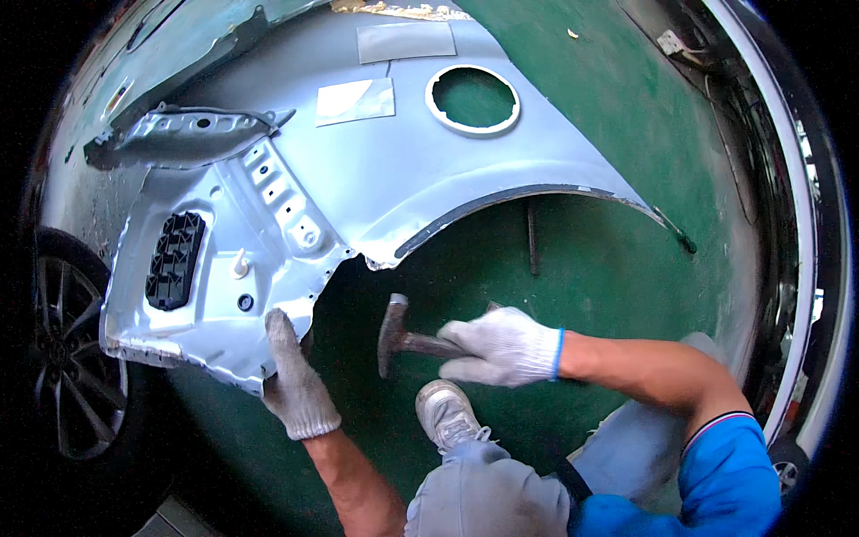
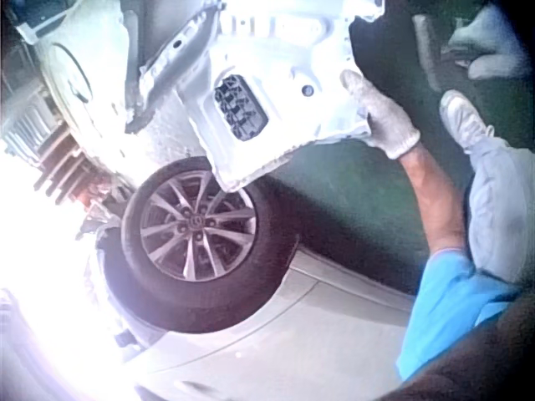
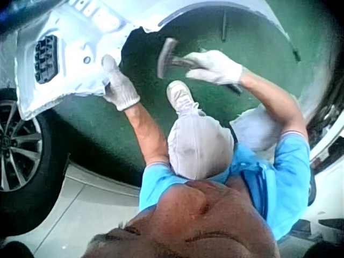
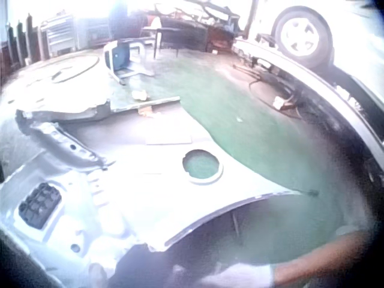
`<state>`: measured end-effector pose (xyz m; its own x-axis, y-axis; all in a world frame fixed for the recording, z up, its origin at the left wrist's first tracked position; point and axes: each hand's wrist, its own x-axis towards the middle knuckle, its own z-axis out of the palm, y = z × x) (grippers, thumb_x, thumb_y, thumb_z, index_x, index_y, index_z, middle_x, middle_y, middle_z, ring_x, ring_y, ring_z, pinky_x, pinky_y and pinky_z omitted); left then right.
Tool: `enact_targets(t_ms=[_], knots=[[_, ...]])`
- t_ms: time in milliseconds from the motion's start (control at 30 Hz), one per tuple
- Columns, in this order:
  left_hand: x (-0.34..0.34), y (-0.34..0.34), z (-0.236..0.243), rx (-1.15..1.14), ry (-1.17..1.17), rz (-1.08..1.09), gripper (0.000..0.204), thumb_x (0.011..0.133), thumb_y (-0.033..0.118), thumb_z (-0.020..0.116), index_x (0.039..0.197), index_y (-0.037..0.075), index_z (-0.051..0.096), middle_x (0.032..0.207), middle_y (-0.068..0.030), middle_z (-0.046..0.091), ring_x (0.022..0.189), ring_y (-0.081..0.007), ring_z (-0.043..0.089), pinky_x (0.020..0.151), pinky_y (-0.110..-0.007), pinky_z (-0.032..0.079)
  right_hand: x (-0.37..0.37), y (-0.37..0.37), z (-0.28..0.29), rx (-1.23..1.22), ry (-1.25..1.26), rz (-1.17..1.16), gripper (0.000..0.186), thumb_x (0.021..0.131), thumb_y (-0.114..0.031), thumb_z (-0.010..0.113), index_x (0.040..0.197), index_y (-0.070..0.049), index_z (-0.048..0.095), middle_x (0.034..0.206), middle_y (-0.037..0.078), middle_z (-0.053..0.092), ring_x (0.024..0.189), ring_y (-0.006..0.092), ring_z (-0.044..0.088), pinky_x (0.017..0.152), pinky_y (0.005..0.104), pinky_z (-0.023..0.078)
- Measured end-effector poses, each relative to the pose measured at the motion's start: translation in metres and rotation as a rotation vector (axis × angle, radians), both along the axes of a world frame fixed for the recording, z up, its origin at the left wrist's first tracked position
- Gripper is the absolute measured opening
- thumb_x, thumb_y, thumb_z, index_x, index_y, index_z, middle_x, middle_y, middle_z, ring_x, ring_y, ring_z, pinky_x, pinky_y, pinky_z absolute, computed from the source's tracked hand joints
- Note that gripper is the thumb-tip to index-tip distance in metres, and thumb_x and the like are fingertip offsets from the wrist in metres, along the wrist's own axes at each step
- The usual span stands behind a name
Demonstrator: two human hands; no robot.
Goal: The person uses a hammer and dolly to straighten dents on a detached white car bumper. They repeatedly strike the metal along the lower edge and around a circular cutout, then flip the bumper to inspect the surface and fit it against the vehicle.
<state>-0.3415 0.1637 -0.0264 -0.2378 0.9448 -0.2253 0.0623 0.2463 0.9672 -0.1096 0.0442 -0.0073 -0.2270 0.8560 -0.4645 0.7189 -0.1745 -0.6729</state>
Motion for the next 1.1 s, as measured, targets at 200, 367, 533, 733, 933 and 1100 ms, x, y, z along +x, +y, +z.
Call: enact_targets(t_ms=[200,367,533,733,933,1100], knots=[[-0.003,-0.002,0.009,-0.034,0.138,0.019,0.06,0.093,0.028,0.075,0.135,-0.008,0.052,0.125,-0.0195,0.065,0.112,-0.0278,0.062,0.101,-0.045,0.047,-0.033,0.031,-0.046,-0.033,-0.223,0.073,0.033,0.096,-0.036,0.063,0.108,-0.006,0.058,0.075,0.02,0.066,0.07,0.0423,0.068,0.063,0.0532,0.053],[-0.005,-0.004,0.0,-0.05,0.073,0.037,0.061,0.093,0.027,0.074,0.137,-0.008,0.05,0.127,-0.0205,0.065,0.115,-0.0294,0.062,0.103,-0.045,0.046,-0.036,0.051,-0.053,-0.067,-0.256,-0.071,0.036,0.096,-0.037,0.063,0.112,-0.006,0.057,0.077,0.022,0.068,0.075,0.0445,0.068,0.067,0.055,0.053],[-0.005,-0.009,-0.006,-0.008,0.157,0.049,0.056,0.094,0.026,0.072,0.134,-0.008,0.053,0.127,-0.0216,0.064,0.115,-0.0311,0.062,0.102,-0.045,0.047,-0.049,0.034,-0.054,-0.129,-0.216,-0.01,0.04,0.097,-0.039,0.062,0.115,-0.004,0.054,0.075,0.023,0.067,0.073,0.0453,0.068,0.066,0.0549,0.053],[-0.006,-0.008,-0.002,-0.075,0.163,0.053,0.052,0.095,0.025,0.07,0.132,-0.008,0.055,0.128,-0.0233,0.063,0.115,-0.033,0.061,0.101,-0.047,0.047,-0.027,0.048,-0.053,-0.125,-0.17,0.047,0.04,0.094,-0.041,0.064,0.109,-0.004,0.058,0.077,0.023,0.067,0.078,0.0447,0.069,0.069,0.0546,0.054],[-0.002,-0.009,-0.006,0.022,0.241,0.034,0.054,0.095,0.029,0.069,0.132,-0.008,0.055,0.125,-0.0243,0.064,0.114,-0.0347,0.062,0.101,-0.049,0.047,-0.059,0.03,-0.048,-0.158,-0.051,0.055,0.038,0.095,-0.04,0.062,0.107,-0.004,0.056,0.076,0.024,0.067,0.079,0.0457,0.068,0.071,0.0548,0.054],[-0.016,-0.011,-0.009,0.052,0.552,-0.1,0.05,0.094,0.027,0.069,0.127,-0.009,0.059,0.125,-0.0239,0.064,0.113,-0.0354,0.063,0.1,-0.047,0.048,-0.032,0.053,-0.044,-0.057,-0.15,0.086,0.038,0.093,-0.039,0.065,0.102,-0.002,0.059,0.076,0.022,0.068,0.077,0.0431,0.07,0.069,0.0522,0.056]])
